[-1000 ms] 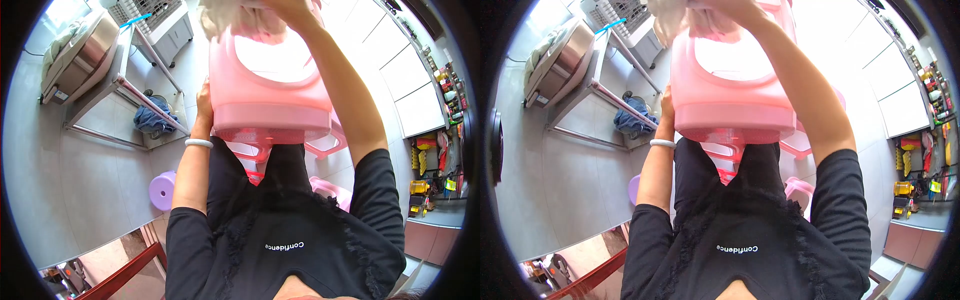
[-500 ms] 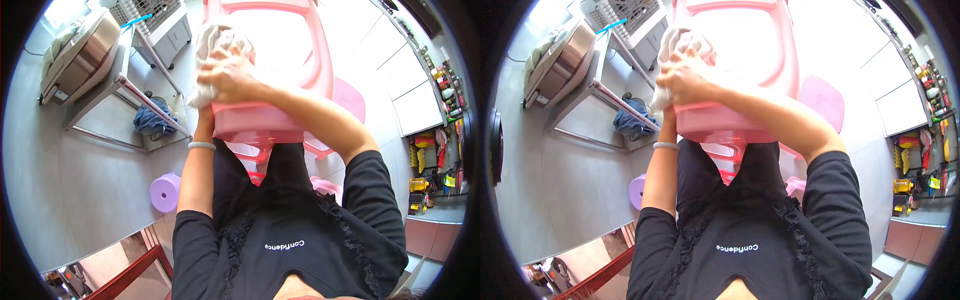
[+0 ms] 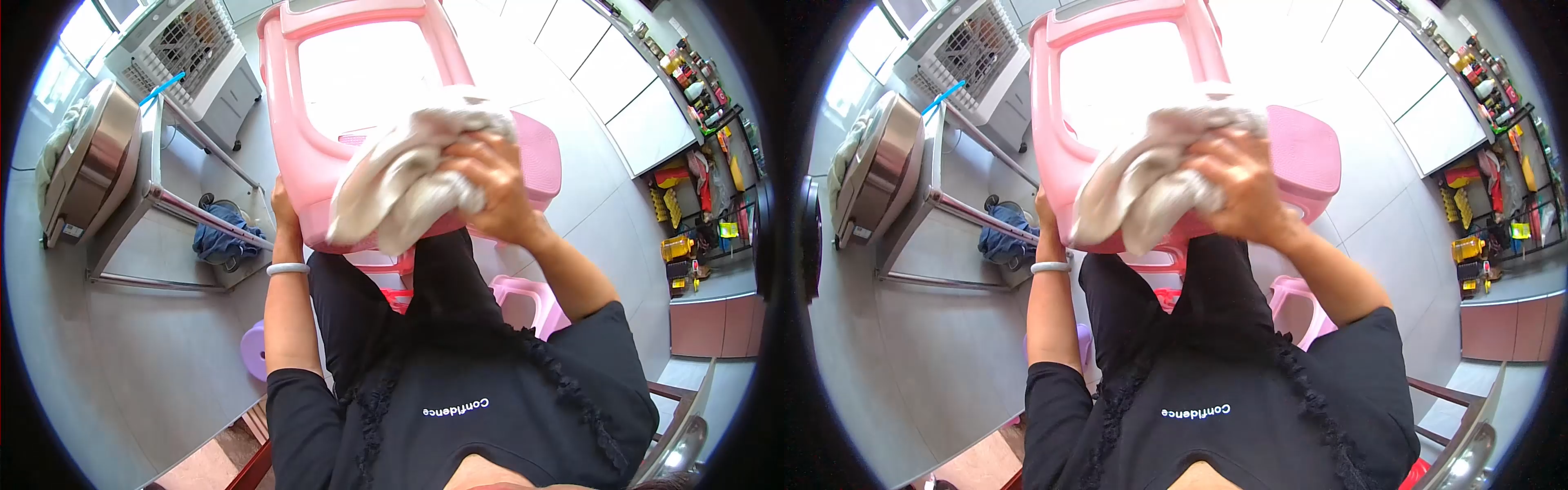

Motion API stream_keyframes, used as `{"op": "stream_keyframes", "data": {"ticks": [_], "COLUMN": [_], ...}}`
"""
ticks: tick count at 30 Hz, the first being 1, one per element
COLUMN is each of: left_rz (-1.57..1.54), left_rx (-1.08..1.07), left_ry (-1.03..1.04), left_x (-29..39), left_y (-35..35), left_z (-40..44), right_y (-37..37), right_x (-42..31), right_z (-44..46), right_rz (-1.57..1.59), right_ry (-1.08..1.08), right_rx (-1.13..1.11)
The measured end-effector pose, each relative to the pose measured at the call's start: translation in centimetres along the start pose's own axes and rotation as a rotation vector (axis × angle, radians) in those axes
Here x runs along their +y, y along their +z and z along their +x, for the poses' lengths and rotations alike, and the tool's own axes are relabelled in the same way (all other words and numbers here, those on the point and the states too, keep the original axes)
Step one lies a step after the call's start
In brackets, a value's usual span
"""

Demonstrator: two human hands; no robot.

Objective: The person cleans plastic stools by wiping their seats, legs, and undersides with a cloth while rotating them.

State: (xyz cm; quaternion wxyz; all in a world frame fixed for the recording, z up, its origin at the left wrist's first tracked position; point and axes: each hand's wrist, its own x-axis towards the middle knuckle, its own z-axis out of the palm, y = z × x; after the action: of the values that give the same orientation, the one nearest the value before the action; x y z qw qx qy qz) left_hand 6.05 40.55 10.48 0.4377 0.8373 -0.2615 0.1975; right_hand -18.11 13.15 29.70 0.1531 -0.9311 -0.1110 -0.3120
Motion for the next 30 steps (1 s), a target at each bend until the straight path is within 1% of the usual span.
{"op": "stream_keyframes", "data": {"ticks": [2, 4, 5, 7, 8, 9, 11, 12, 13, 14, 16, 17, 21, 24, 26, 28, 30], "left_rz": [-0.286, -0.426, -0.423, -0.351, -0.279, -0.206, -0.179, -0.237, -0.295, -0.426, -0.514, -0.472, -0.38, -0.352, -0.342, -0.582, -1.075], "left_rx": [0.01, 0.015, 0.018, 0.016, 0.009, 0.002, -0.092, -0.087, -0.08, -0.026, 0.013, 0.002, -0.124, -0.152, -0.16, -0.087, 0.063], "left_ry": [-0.093, -0.157, -0.172, -0.132, -0.079, -0.028, -0.027, -0.056, -0.084, -0.142, -0.183, -0.163, -0.163, -0.186, -0.214, -0.402, -0.738], "left_x": [-1.6, -1.0, -0.5, 0.7, 1.2, 1.3, -2.0, -1.9, -1.7, -1.4, -1.2, -1.4, -2.0, -2.6, -2.5, 0.3, 7.1], "left_y": [1.3, 1.4, 1.1, 0.5, 0.2, -0.1, 0.2, 0.0, -0.2, 0.1, 0.4, 0.6, 0.6, 1.0, 0.9, 0.1, -2.2], "left_z": [0.1, 0.2, 0.2, 0.4, 0.3, 0.2, -0.6, -0.5, -0.5, -0.5, -0.7, -0.7, -1.0, -1.3, -1.2, -0.6, 1.3], "right_y": [-0.9, -0.2, 0.3, 1.8, 2.3, 2.6, 3.4, 3.6, 3.4, 3.1, 2.3, 2.3, 1.7, 1.0, 1.6, 2.0, 2.1], "right_x": [3.6, 6.3, 7.2, 7.0, 6.6, 5.9, 4.9, 4.6, 4.7, 4.9, 5.5, 5.8, 5.1, 1.8, 0.9, 0.7, 0.8], "right_z": [-0.7, -1.7, -2.2, -3.4, -4.1, -4.6, -5.8, -5.6, -5.2, -4.5, -2.2, -1.3, 0.3, 1.3, 1.7, 1.9, 1.7], "right_rz": [0.053, 0.417, 0.6, 0.569, 0.556, 0.609, 0.627, 0.636, 0.592, 0.548, 0.457, 0.425, 0.13, -0.063, -0.064, -0.057, -0.033], "right_ry": [0.126, 0.307, 0.396, 0.366, 0.351, 0.374, 0.353, 0.342, 0.316, 0.302, 0.274, 0.303, 0.187, 0.105, 0.074, 0.062, 0.085], "right_rx": [0.042, 0.106, 0.141, 0.242, 0.29, 0.309, 0.336, 0.35, 0.342, 0.324, 0.287, 0.294, 0.203, 0.122, 0.121, 0.138, 0.155]}}
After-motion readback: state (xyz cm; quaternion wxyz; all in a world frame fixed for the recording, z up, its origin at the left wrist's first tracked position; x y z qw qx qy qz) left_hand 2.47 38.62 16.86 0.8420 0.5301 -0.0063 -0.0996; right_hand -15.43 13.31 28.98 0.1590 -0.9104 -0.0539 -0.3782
